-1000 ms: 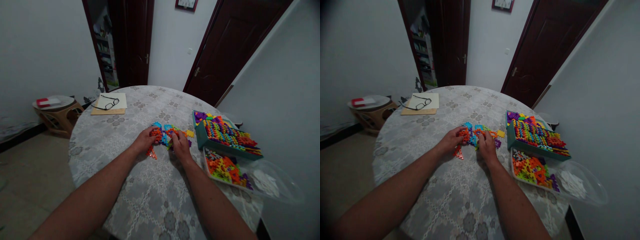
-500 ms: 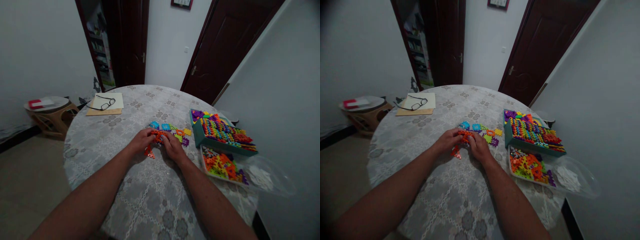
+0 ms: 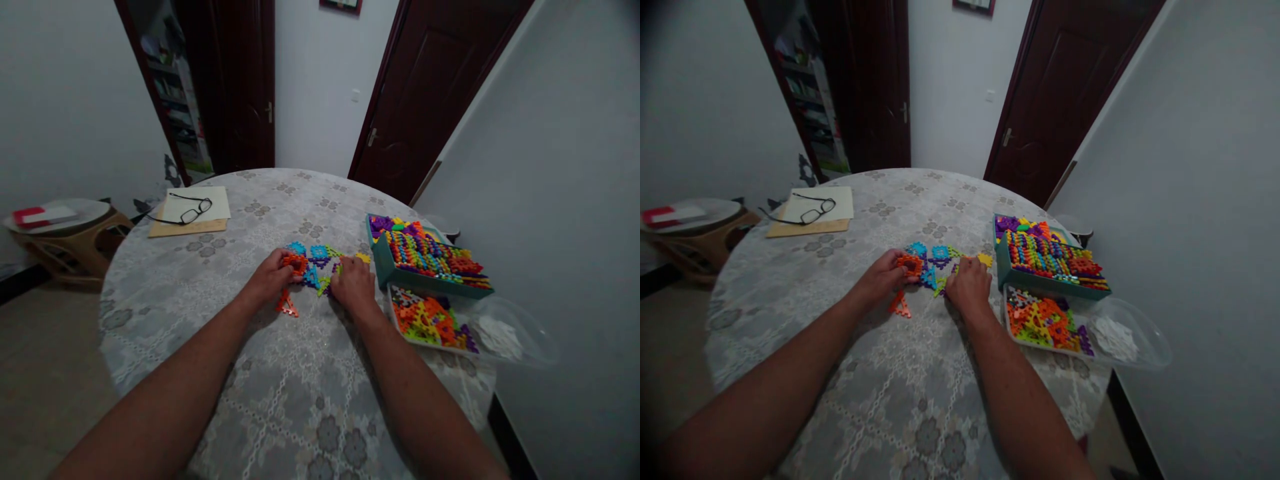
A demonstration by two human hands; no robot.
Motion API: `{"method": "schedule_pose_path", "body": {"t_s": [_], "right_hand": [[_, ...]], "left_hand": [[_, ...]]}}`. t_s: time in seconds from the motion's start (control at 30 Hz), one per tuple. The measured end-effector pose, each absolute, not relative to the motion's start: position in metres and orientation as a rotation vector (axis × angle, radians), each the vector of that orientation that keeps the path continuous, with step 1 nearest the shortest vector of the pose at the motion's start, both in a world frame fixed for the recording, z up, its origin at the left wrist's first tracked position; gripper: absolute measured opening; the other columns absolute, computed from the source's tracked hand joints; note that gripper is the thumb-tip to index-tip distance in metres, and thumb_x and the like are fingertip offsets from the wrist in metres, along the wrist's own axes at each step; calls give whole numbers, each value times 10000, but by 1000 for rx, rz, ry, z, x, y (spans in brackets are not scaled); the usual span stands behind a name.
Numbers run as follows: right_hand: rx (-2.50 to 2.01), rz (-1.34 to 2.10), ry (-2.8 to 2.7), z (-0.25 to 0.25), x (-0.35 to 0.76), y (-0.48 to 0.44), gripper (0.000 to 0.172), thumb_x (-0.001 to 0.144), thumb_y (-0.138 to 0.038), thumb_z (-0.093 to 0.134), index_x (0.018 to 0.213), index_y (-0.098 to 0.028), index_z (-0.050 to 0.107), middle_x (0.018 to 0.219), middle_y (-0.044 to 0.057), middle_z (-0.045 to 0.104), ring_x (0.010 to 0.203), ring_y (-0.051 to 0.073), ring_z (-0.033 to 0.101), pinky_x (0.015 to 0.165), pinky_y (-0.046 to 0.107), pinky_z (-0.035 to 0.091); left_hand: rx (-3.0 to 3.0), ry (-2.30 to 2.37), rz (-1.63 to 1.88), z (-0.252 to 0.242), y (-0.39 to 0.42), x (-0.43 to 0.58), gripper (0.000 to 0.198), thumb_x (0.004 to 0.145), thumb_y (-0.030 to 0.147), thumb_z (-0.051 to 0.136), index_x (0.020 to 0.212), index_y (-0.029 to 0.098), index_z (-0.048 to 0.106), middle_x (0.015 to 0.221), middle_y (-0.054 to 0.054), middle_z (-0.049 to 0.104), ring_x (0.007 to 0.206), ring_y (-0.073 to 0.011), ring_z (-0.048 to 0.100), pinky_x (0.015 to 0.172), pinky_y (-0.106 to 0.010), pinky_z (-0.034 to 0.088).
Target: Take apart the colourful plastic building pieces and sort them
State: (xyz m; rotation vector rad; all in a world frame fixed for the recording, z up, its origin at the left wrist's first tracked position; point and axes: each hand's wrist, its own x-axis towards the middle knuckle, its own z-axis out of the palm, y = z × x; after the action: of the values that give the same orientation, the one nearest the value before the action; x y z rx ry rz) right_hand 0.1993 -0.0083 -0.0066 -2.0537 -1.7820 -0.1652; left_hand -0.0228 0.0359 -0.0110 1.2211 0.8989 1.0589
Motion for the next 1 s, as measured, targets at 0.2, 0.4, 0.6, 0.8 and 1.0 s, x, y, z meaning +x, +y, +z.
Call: {"method": "schedule_pose_path", "body": {"t_s": [0.2, 0.4, 0.6, 0.8, 1.0], "right_hand": [[-2095, -116, -1871, -13, 201, -4, 282, 989, -291, 632, 1206, -151, 743, 1241, 218, 691, 1167, 348, 628, 1007, 456, 512], [-1772, -87, -1753, -21, 207, 7, 230, 1057, -261, 547, 1137, -166, 742, 1141, 149, 753, 1116, 274, 651, 1038, 370, 484], [-1419, 107, -1777, -18, 192, 3, 292, 1124, -343, 474, 1031, -222, 722, 1012, 85, 755, 970, 233, 686, 916, 324, 509], [-1221, 231, -1987, -20, 178, -3, 343, 1141, -317, 403, 1107, -210, 727, 1062, 103, 760, 1015, 236, 698, 936, 345, 521], [-1143, 394, -2012, -16, 180, -6, 377, 1153, -341, 391, 1084, -213, 738, 1052, 78, 764, 992, 215, 705, 909, 326, 522]], "left_hand": [[1423, 864, 1012, -11, 34, -25, 230, 826, 316, 785, 1032, 225, 736, 1047, -48, 789, 975, -214, 757, 931, -390, 651], [1615, 901, 1006, -5, 34, -27, 199, 846, 366, 796, 1006, 252, 823, 1040, -57, 827, 1011, -261, 750, 1009, -443, 619], [1768, 967, 1035, -7, 33, -27, 255, 854, 286, 728, 1079, 265, 845, 1160, -77, 828, 1111, -293, 745, 1120, -504, 571], [1906, 1033, 1103, -15, 33, -27, 399, 882, 246, 665, 1247, 273, 824, 1293, -82, 814, 1231, -316, 728, 1201, -536, 515], [2001, 975, 963, -14, 31, -25, 444, 839, 196, 656, 1248, 261, 818, 1247, -63, 830, 1189, -285, 754, 1156, -462, 538]]}}
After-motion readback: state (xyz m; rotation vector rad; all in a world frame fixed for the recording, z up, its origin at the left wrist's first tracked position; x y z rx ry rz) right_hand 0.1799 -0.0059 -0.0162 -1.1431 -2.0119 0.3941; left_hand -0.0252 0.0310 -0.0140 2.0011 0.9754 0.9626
